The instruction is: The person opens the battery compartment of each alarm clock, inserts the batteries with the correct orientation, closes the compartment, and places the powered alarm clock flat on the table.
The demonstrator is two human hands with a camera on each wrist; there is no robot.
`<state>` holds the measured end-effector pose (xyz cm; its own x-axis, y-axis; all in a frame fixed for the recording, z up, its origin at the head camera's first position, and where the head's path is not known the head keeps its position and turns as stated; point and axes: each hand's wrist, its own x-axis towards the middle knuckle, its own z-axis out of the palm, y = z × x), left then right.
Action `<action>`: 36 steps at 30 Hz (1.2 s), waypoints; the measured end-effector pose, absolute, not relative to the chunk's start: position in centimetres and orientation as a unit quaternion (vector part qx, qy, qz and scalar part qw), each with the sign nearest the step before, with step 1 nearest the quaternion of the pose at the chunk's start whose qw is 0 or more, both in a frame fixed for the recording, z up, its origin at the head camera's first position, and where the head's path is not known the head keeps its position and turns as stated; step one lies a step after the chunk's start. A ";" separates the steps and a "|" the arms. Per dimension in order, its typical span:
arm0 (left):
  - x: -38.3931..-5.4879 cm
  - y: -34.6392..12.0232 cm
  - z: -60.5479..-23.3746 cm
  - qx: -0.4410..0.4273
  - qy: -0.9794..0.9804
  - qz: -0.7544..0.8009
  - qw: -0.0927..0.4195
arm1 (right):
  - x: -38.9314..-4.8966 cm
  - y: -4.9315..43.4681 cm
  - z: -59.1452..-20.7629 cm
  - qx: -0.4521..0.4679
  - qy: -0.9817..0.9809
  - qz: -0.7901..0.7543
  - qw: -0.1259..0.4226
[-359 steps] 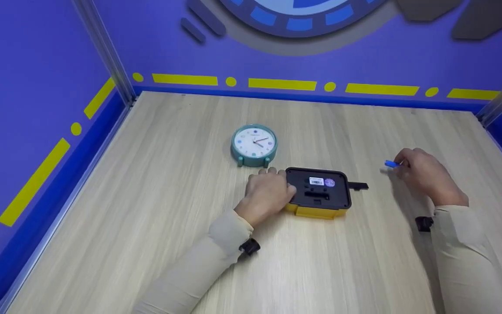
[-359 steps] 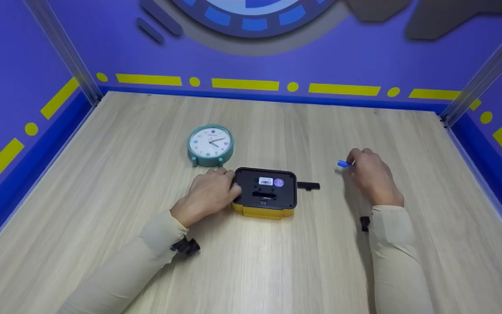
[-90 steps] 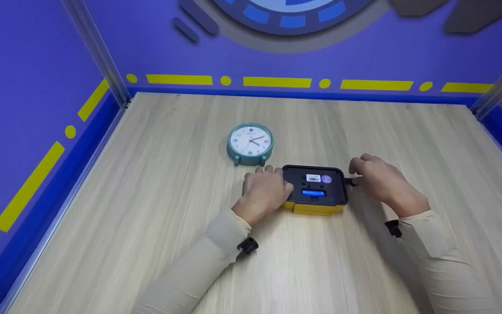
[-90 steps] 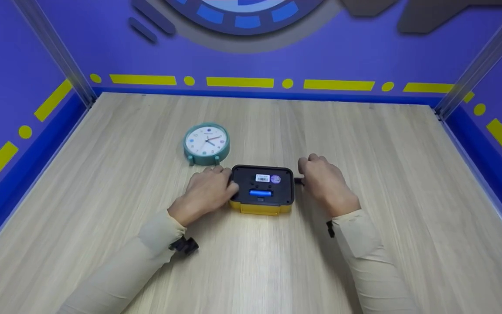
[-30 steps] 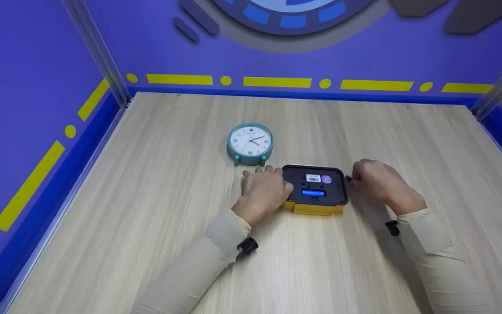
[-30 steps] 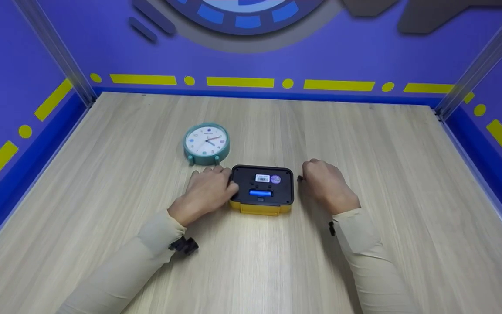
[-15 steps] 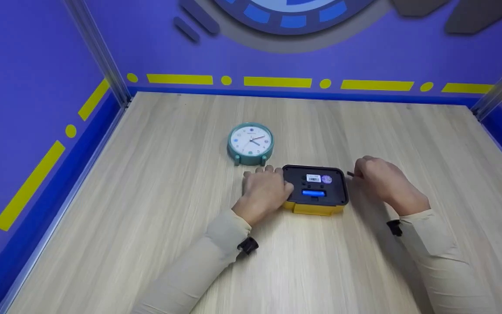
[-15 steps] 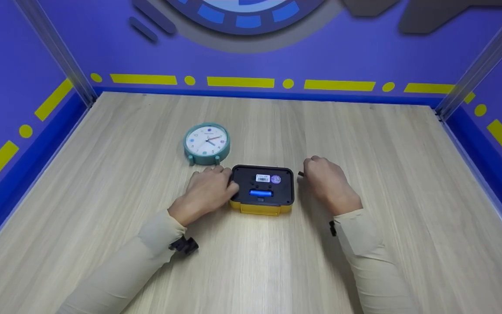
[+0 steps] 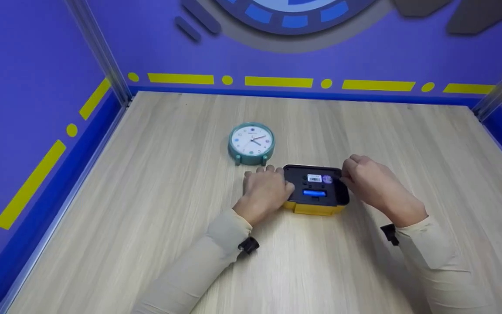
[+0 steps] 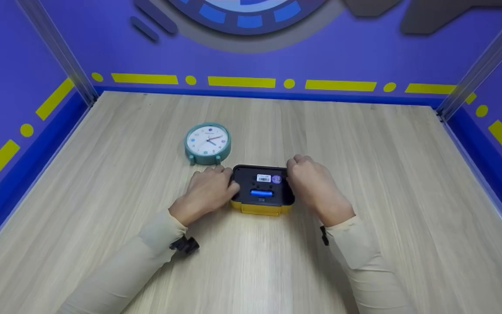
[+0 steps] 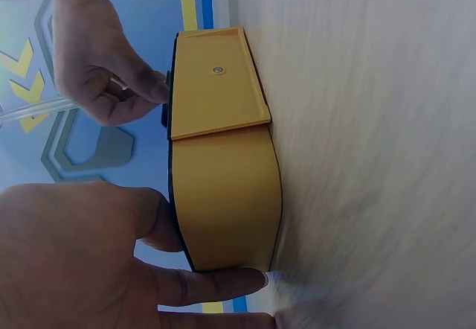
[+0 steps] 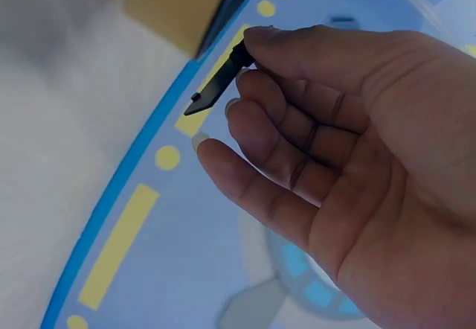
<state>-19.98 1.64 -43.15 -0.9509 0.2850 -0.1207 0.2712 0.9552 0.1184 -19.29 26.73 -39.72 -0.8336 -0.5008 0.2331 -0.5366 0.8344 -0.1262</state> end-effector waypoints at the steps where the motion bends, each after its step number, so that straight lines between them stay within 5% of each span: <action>1: -20.0 1.6 -43.2 0.142 0.987 0.049 0.065 | -19.1 26.4 -39.7 0.276 -0.952 0.092 0.099; 36: -20.1 1.7 -43.2 0.145 0.987 0.045 0.062 | -17.1 21.5 -42.3 0.390 -0.904 0.063 0.164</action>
<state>-20.05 1.65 -43.24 -0.9505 0.2912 -0.1088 0.2802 0.9541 0.1058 -17.11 21.53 -42.29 -0.6423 -0.6840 0.3457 -0.7253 0.6883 0.0143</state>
